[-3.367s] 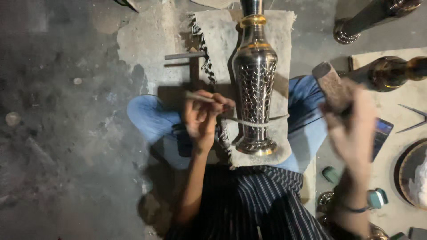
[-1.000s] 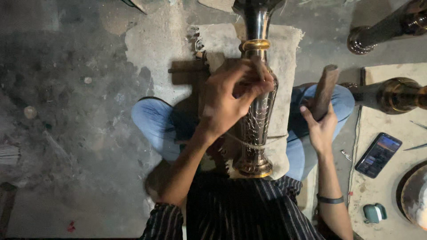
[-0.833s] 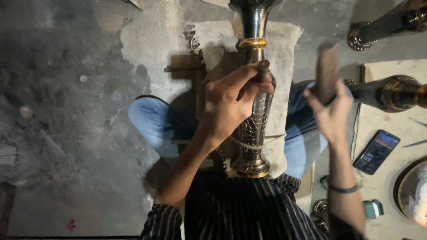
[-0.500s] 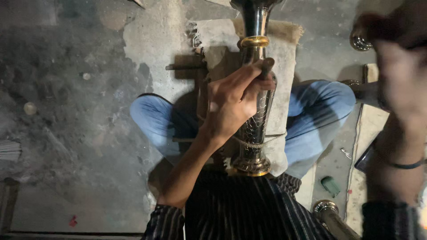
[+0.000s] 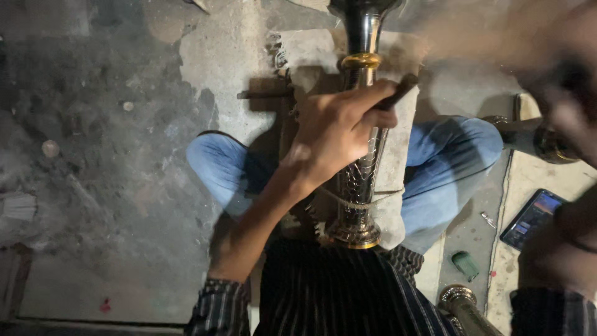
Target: The person sits cross-legged on the workshop floor with an engraved brass vase braced against a cloth pad. They hold a small punch against the vase's patterned surface with one hand and strike it repeatedly with a wooden mallet held in the other hand, repositioning the punch around the engraved design to work the metal surface.
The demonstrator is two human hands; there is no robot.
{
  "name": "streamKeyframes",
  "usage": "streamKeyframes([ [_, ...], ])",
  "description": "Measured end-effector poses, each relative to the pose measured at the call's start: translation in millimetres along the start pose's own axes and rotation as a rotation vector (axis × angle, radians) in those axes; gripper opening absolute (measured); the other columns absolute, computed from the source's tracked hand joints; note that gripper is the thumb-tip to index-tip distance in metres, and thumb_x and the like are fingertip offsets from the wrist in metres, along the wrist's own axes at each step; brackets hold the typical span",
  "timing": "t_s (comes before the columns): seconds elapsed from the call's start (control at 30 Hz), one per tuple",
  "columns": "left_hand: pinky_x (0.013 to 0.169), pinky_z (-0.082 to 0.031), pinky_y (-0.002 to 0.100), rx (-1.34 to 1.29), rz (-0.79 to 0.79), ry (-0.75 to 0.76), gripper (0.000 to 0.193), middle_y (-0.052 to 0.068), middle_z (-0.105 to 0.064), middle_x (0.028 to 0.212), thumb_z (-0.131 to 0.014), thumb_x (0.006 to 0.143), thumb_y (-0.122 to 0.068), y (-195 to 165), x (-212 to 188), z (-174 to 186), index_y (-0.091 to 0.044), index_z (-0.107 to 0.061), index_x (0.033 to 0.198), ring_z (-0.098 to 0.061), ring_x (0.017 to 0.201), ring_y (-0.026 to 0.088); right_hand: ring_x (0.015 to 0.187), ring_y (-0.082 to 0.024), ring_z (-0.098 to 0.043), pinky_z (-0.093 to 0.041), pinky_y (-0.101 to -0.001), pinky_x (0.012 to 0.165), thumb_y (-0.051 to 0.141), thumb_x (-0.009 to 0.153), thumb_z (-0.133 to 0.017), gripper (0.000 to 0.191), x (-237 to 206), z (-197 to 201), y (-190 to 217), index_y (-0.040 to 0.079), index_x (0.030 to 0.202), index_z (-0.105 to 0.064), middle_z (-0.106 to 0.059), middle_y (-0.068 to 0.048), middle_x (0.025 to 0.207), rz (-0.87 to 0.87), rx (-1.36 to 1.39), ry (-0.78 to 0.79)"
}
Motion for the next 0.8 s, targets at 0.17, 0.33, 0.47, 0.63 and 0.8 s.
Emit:
streamKeyframes([
  [0.17, 0.070, -0.067, 0.024, -0.067, -0.048, 0.067, 0.020, 0.005, -0.079, 0.100, -0.065, 0.101, 0.001, -3.6, 6.1, -2.1, -0.010, -0.065, 0.117, -0.080, 0.093, 0.014, 0.096, -0.023, -0.062, -0.051, -0.0317, 0.088, 0.004, 0.111, -0.066, 0.020, -8.3, 2.7, 7.7, -0.004, 0.129, -0.063, -0.064, -0.017, 0.111, 0.065, -0.140, -0.026],
  [0.33, 0.072, -0.068, 0.026, -0.096, -0.031, 0.111, 0.023, 0.007, -0.079, 0.098, -0.064, 0.101, 0.001, -5.7, 7.2, -0.2, -0.009, -0.062, 0.121, -0.081, 0.093, 0.017, 0.086, -0.024, -0.055, -0.044, -0.0330, 0.078, 0.007, 0.114, -0.062, 0.015, -24.3, 14.1, -5.2, -0.006, 0.122, -0.060, -0.059, -0.017, 0.104, -0.254, 0.228, -0.141],
  [0.47, 0.066, -0.066, 0.025, -0.026, -0.058, 0.145, 0.024, 0.006, -0.079, 0.098, -0.066, 0.101, 0.001, -7.1, 8.4, -1.7, -0.010, -0.062, 0.122, -0.080, 0.090, 0.016, 0.090, -0.023, -0.052, -0.042, -0.0327, 0.081, 0.007, 0.115, -0.058, 0.015, -40.5, 1.7, -21.5, -0.008, 0.118, -0.057, -0.056, -0.014, 0.106, -0.473, 0.684, -0.217],
  [0.63, 0.066, -0.066, 0.025, 0.029, -0.125, 0.141, 0.033, 0.007, -0.079, 0.097, -0.069, 0.096, 0.000, -10.9, 8.5, -4.0, -0.012, -0.061, 0.126, -0.079, 0.088, 0.015, 0.108, -0.023, -0.059, -0.049, -0.0318, 0.097, -0.002, 0.107, -0.061, 0.025, -38.3, 5.0, -0.6, -0.002, 0.131, -0.055, -0.061, -0.015, 0.120, -0.166, 0.416, -0.151],
  [0.8, 0.067, -0.066, 0.025, 0.081, -0.154, 0.229, 0.031, 0.005, -0.078, 0.095, -0.073, 0.098, -0.003, -9.1, 12.5, -14.0, -0.013, -0.060, 0.124, -0.080, 0.091, 0.014, 0.111, -0.028, -0.062, -0.051, -0.0349, 0.099, -0.013, 0.093, -0.067, 0.054, -24.3, 22.0, 46.6, 0.005, 0.142, -0.052, -0.063, -0.020, 0.125, 0.137, -0.028, -0.105],
])
Point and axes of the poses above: each hand's wrist, its own x-axis towards the middle knuckle, its own z-axis out of the back of the hand, y = z × x, the point moved 8 cm from there along x, towards the middle knuckle
